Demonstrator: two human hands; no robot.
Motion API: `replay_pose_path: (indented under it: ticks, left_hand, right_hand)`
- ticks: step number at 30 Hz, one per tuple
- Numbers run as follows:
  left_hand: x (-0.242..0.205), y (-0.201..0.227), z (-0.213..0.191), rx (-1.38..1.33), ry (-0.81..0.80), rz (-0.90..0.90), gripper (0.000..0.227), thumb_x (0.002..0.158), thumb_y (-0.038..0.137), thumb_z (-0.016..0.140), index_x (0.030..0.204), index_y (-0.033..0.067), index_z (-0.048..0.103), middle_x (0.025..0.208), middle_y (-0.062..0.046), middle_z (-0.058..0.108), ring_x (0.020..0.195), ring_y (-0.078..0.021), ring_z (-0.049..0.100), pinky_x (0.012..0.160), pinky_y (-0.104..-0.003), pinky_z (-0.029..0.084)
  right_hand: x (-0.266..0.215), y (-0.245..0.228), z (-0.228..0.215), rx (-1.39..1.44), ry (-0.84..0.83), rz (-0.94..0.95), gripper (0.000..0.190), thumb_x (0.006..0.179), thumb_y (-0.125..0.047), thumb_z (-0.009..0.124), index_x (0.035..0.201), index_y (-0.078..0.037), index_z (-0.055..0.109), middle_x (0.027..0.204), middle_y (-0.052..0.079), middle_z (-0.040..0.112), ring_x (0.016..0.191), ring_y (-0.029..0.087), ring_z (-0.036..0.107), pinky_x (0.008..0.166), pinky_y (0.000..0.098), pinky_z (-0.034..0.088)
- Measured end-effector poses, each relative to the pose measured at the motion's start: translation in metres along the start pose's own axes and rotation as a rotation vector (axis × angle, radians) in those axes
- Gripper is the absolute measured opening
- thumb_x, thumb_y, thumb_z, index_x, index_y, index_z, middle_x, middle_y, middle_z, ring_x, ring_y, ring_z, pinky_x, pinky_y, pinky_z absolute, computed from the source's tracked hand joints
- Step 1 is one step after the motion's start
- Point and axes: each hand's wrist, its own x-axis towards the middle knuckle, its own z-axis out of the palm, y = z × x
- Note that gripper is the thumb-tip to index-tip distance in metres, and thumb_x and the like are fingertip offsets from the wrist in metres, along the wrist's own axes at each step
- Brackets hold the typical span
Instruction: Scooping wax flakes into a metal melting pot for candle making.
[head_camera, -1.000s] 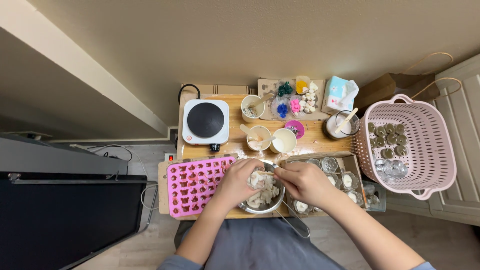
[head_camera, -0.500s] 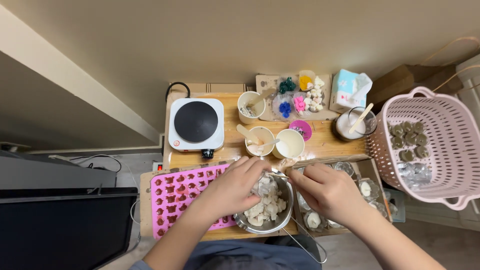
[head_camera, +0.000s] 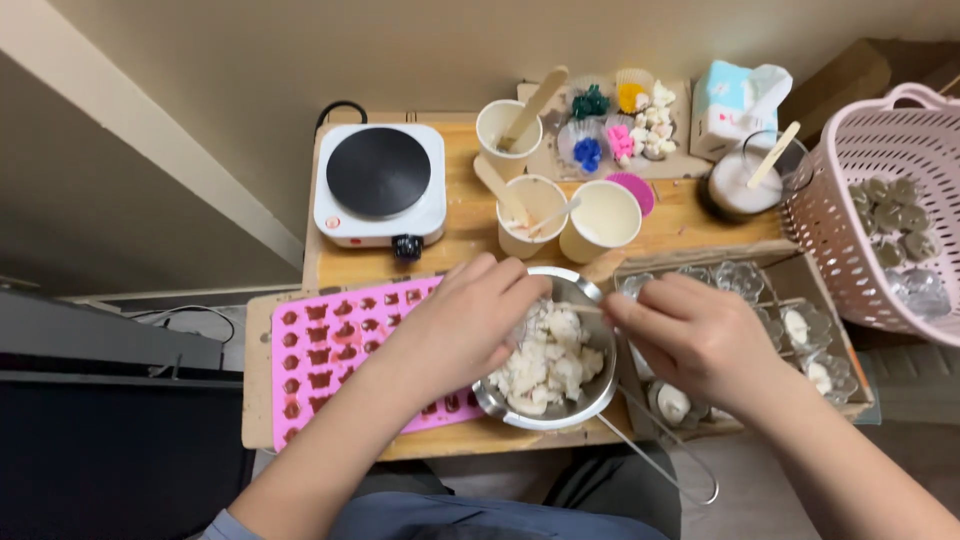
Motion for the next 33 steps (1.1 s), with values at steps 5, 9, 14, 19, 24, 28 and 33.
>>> replay_pose_path:
  ticks: [5,9,14,19,24,28,33]
  left_hand:
    - [-0.014,0.006,0.015,0.042,0.087,0.025,0.061,0.064,-0.001,0.073,0.123,0.0037,0.059,0.111,-0.011,0.060,0.103,-0.0328,0.058,0.093,-0.044,0.049]
    - [-0.016,0.010,0.019,0.091,0.110,0.045,0.061,0.062,0.002,0.077,0.121,0.0049,0.060,0.109,-0.011,0.060,0.105,-0.0330,0.057,0.094,-0.046,0.047]
    - [-0.014,0.011,0.016,0.097,0.102,0.010,0.063,0.063,0.001,0.077,0.124,0.0049,0.060,0.111,-0.010,0.060,0.106,-0.0318,0.058,0.091,-0.046,0.046]
    - [-0.013,0.007,0.016,0.076,0.084,-0.016,0.064,0.063,0.003,0.078,0.125,0.0039,0.060,0.111,-0.010,0.060,0.107,-0.0320,0.057,0.091,-0.046,0.045]
    - [-0.012,0.006,0.023,0.040,0.074,-0.010,0.065,0.062,0.003,0.079,0.124,0.0032,0.060,0.112,-0.011,0.060,0.108,-0.0329,0.056,0.096,-0.046,0.045]
    - [-0.016,0.003,0.026,0.072,0.113,-0.002,0.064,0.061,0.003,0.078,0.123,0.0033,0.061,0.112,-0.011,0.061,0.109,-0.0325,0.057,0.095,-0.046,0.045]
    - [-0.018,0.000,0.030,0.071,0.154,-0.059,0.059,0.064,0.005,0.077,0.121,0.0068,0.063,0.109,-0.009,0.063,0.106,-0.0313,0.059,0.092,-0.046,0.046]
  right_hand:
    - [-0.006,-0.019,0.010,-0.047,0.058,-0.015,0.029,0.079,-0.008,0.079,0.108,-0.006,0.073,0.071,0.006,0.054,0.063,0.024,0.058,0.050,0.0396,0.046]
    - [-0.007,-0.022,0.017,-0.079,0.060,-0.051,0.033,0.077,-0.005,0.078,0.109,-0.006,0.073,0.071,0.006,0.052,0.063,0.023,0.059,0.050,0.0396,0.046]
    - [-0.007,-0.013,0.016,-0.049,-0.004,-0.080,0.044,0.064,-0.004,0.076,0.108,-0.007,0.073,0.073,0.004,0.055,0.065,0.022,0.059,0.049,0.0379,0.047]
    - [-0.009,-0.011,0.014,-0.075,-0.017,-0.062,0.044,0.062,-0.007,0.078,0.106,-0.007,0.073,0.072,0.003,0.057,0.063,0.021,0.059,0.047,0.0376,0.047]
    - [-0.007,-0.018,0.019,-0.102,-0.004,-0.047,0.041,0.067,-0.007,0.077,0.107,-0.007,0.073,0.070,0.002,0.054,0.062,0.020,0.058,0.046,0.0359,0.047]
    - [-0.008,-0.021,0.025,-0.118,0.004,-0.042,0.039,0.068,-0.006,0.076,0.106,-0.007,0.073,0.070,0.001,0.054,0.062,0.019,0.059,0.046,0.0358,0.047]
    - [-0.010,-0.023,0.024,-0.075,-0.018,-0.025,0.025,0.072,-0.012,0.077,0.096,-0.012,0.071,0.069,0.001,0.055,0.063,0.021,0.060,0.045,0.0371,0.046]
